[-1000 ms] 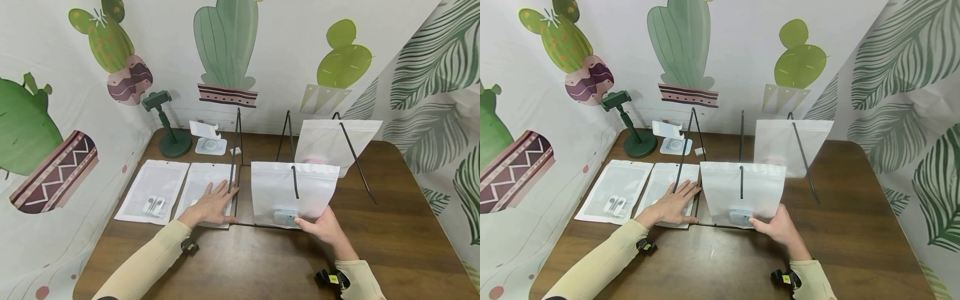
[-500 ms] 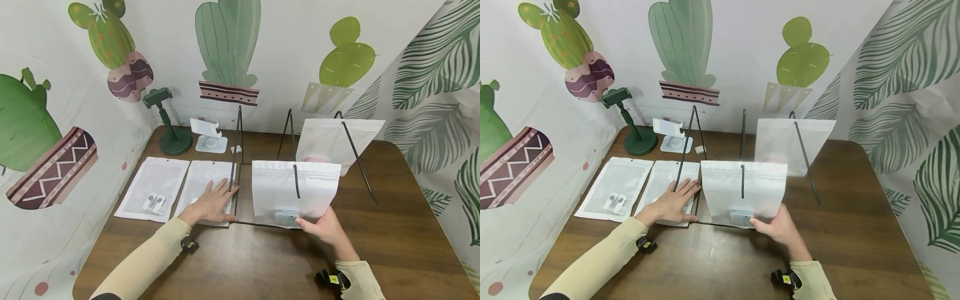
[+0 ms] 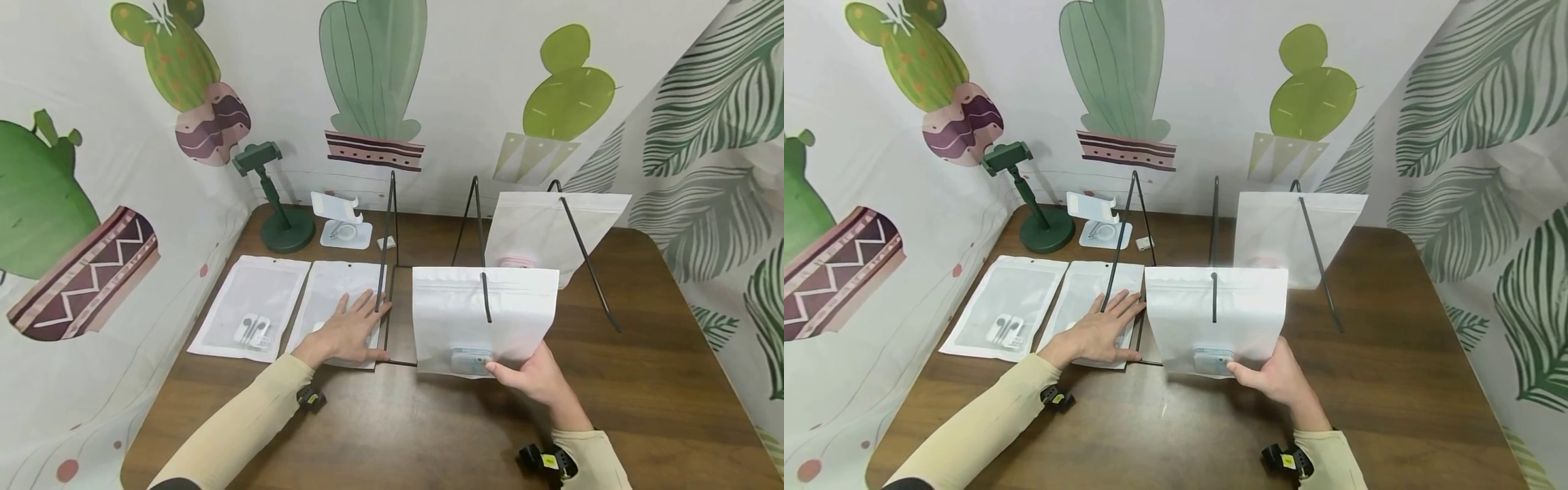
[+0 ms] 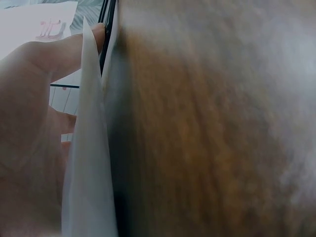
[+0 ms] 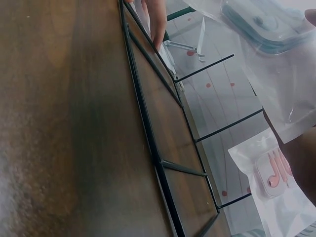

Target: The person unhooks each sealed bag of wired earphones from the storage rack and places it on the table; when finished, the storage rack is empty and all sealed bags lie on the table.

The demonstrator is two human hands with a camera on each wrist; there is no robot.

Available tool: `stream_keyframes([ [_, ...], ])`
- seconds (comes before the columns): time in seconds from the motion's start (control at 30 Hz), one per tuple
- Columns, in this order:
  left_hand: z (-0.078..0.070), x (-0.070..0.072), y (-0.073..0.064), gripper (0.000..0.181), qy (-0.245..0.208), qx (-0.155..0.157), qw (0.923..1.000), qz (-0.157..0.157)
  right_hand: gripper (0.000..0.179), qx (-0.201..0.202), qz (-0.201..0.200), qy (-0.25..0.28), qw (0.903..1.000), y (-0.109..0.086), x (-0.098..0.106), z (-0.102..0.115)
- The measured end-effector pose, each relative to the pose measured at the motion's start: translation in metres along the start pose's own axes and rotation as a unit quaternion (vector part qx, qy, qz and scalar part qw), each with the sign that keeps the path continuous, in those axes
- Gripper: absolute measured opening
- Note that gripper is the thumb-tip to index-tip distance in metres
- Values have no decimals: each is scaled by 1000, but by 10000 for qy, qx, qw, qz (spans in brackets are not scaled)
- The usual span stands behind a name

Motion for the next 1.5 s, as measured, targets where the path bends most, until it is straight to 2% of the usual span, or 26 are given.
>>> stream_keyframes([
  [0.2, -1, 0, 0, 101, -55, -43, 10000, -5, 56, 42, -38, 36, 10000, -2, 0, 1],
  [0.6, 0, -1, 1, 103, -5, 84, 9999, 86, 51, 163, -1, 266, 9995, -4, 0, 5],
  [1.5, 0, -1, -1, 103, -57, 80, 9999, 74, 48, 141, 185, 493, 9985, -13, -4, 7],
])
Point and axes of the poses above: each hand's wrist, its own y-axis towards the middle knuckle, its own x-axis out of the back of the hand, z = x × y, the point moved 2 cm from there along y, towards the middle knuckle, and after that the axes turned 5 degrees about x, right-handed, at the moved point
